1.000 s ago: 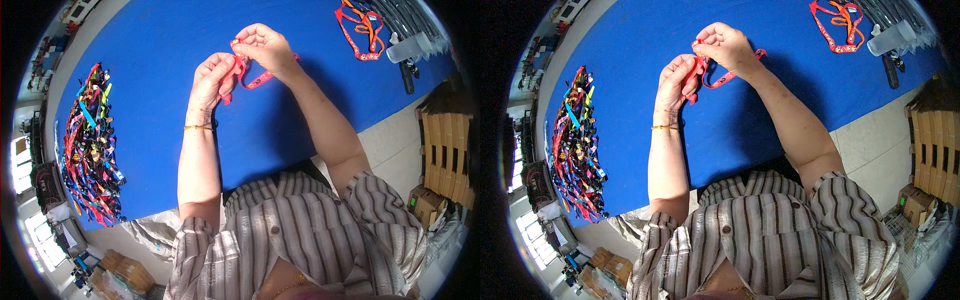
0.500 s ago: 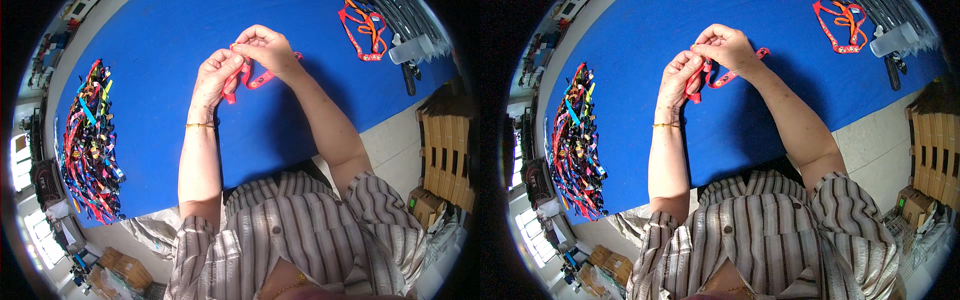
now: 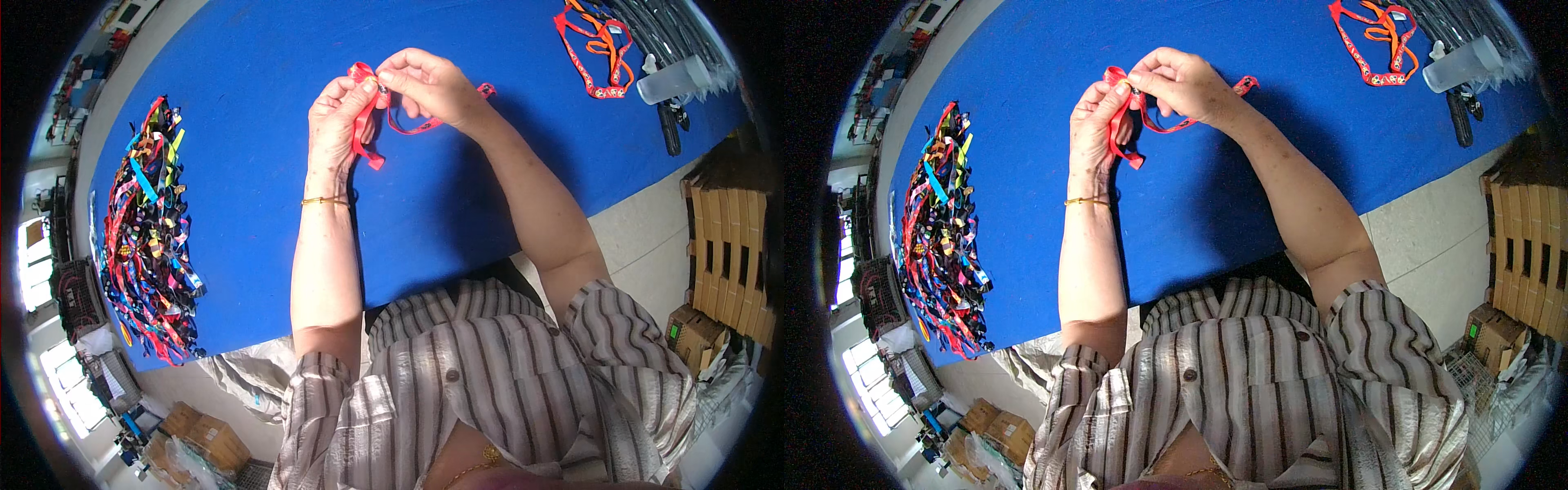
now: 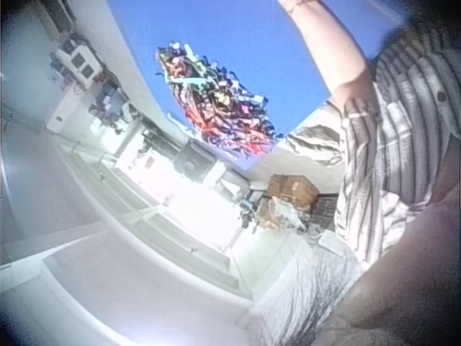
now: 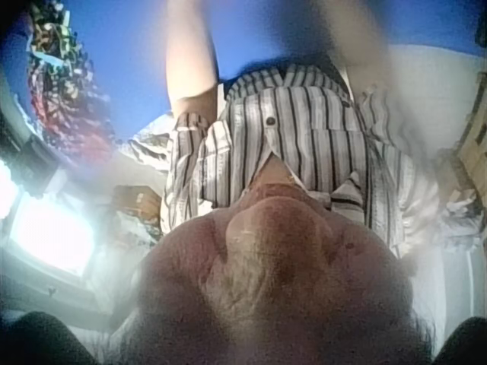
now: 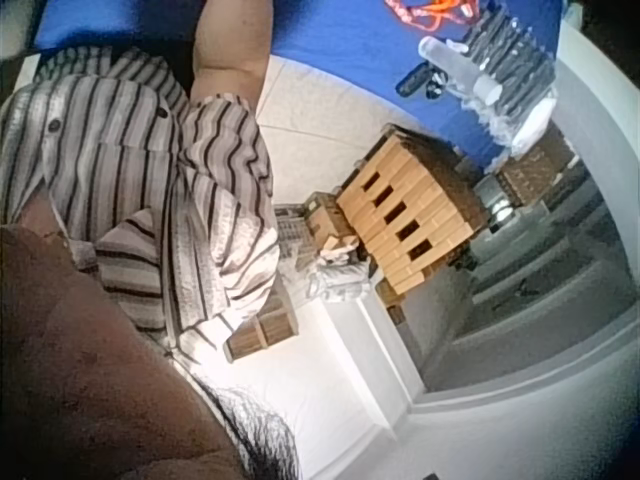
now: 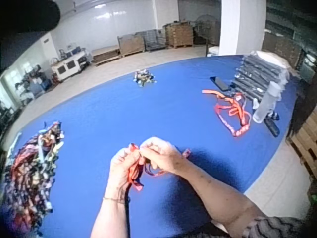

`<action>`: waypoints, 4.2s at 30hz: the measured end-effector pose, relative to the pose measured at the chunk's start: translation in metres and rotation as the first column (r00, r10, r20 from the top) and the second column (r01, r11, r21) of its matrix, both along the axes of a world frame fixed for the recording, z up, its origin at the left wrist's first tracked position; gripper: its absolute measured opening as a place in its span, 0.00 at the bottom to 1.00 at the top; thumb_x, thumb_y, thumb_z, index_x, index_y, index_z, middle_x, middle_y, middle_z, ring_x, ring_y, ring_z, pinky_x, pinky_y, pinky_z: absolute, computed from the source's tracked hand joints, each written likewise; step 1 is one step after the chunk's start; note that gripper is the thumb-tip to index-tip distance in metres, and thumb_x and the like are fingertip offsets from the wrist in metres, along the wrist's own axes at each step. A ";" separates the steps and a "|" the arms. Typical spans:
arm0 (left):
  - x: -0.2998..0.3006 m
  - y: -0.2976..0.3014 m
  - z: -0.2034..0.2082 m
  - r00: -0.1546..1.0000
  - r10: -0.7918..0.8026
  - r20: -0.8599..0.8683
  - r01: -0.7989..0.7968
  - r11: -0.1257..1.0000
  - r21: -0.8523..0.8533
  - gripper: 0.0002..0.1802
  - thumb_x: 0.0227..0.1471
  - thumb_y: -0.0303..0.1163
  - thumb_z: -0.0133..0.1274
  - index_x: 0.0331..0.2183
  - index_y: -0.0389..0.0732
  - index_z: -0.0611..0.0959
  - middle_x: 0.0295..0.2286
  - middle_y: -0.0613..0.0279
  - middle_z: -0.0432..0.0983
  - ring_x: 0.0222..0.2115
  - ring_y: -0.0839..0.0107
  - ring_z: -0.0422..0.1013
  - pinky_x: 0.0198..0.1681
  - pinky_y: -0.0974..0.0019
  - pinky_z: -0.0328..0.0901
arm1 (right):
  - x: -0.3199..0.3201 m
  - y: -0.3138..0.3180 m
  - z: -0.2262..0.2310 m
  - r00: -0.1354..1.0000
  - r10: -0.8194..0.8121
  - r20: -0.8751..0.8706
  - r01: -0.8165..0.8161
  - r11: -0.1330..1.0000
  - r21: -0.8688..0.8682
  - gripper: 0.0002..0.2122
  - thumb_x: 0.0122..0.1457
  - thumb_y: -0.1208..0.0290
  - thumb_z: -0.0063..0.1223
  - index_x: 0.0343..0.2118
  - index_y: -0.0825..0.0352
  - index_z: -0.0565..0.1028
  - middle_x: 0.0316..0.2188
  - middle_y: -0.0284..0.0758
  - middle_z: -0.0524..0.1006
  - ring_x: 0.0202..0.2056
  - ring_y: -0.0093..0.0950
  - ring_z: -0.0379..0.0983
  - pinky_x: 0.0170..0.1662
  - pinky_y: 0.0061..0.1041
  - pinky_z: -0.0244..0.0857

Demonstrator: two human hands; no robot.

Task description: Organizing and arranging colorful lanyards on a table in a factory setting.

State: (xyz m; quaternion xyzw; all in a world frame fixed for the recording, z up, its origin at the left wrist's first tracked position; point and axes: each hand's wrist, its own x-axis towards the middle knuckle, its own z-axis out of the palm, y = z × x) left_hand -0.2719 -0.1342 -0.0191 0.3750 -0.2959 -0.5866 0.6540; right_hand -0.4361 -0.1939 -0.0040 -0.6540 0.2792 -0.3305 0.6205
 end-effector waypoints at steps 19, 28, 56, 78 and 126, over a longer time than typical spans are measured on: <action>0.013 -0.007 -0.015 0.990 0.093 -0.110 -0.104 0.989 -0.102 0.04 0.58 0.26 0.52 0.30 0.39 0.77 0.28 0.56 0.79 0.26 0.70 0.75 0.32 0.68 0.72 | -0.003 -0.002 -0.006 0.986 0.152 -0.075 -0.149 0.988 0.048 0.09 0.61 0.69 0.55 0.35 0.71 0.73 0.23 0.34 0.78 0.18 0.15 0.67 0.20 0.16 0.60; 0.014 -0.006 -0.007 0.990 0.105 -0.093 -0.110 0.993 -0.042 0.06 0.60 0.28 0.47 0.31 0.38 0.74 0.31 0.47 0.78 0.18 0.68 0.73 0.20 0.69 0.69 | -0.009 -0.003 0.002 0.966 0.197 -0.169 -0.184 0.979 0.092 0.08 0.61 0.68 0.55 0.35 0.68 0.73 0.23 0.32 0.76 0.17 0.14 0.64 0.19 0.14 0.56; 0.013 -0.004 0.000 0.967 0.162 -0.199 -0.168 0.986 -0.014 0.06 0.59 0.32 0.47 0.33 0.41 0.71 0.42 0.33 0.74 0.23 0.62 0.75 0.25 0.68 0.72 | -0.018 -0.009 0.006 0.985 0.007 -0.175 0.000 0.999 0.037 0.18 0.64 0.59 0.42 0.36 0.72 0.78 0.18 0.34 0.77 0.16 0.16 0.69 0.19 0.14 0.59; 0.018 0.000 -0.008 0.993 -0.116 0.023 0.118 0.980 -0.159 0.03 0.55 0.26 0.48 0.30 0.38 0.75 0.39 0.46 0.78 0.35 0.65 0.76 0.43 0.64 0.70 | -0.009 -0.010 -0.006 0.921 0.224 -0.320 -0.230 0.973 0.018 0.12 0.65 0.66 0.41 0.29 0.67 0.74 0.21 0.33 0.77 0.20 0.18 0.71 0.26 0.19 0.66; 0.014 -0.005 -0.020 0.994 -0.011 0.104 0.021 0.995 -0.101 0.04 0.55 0.23 0.47 0.28 0.38 0.74 0.34 0.51 0.80 0.31 0.69 0.75 0.41 0.65 0.70 | -0.010 -0.013 -0.016 0.993 0.110 -0.051 -0.105 0.991 0.087 0.09 0.66 0.70 0.45 0.40 0.72 0.70 0.32 0.39 0.78 0.32 0.26 0.78 0.35 0.24 0.73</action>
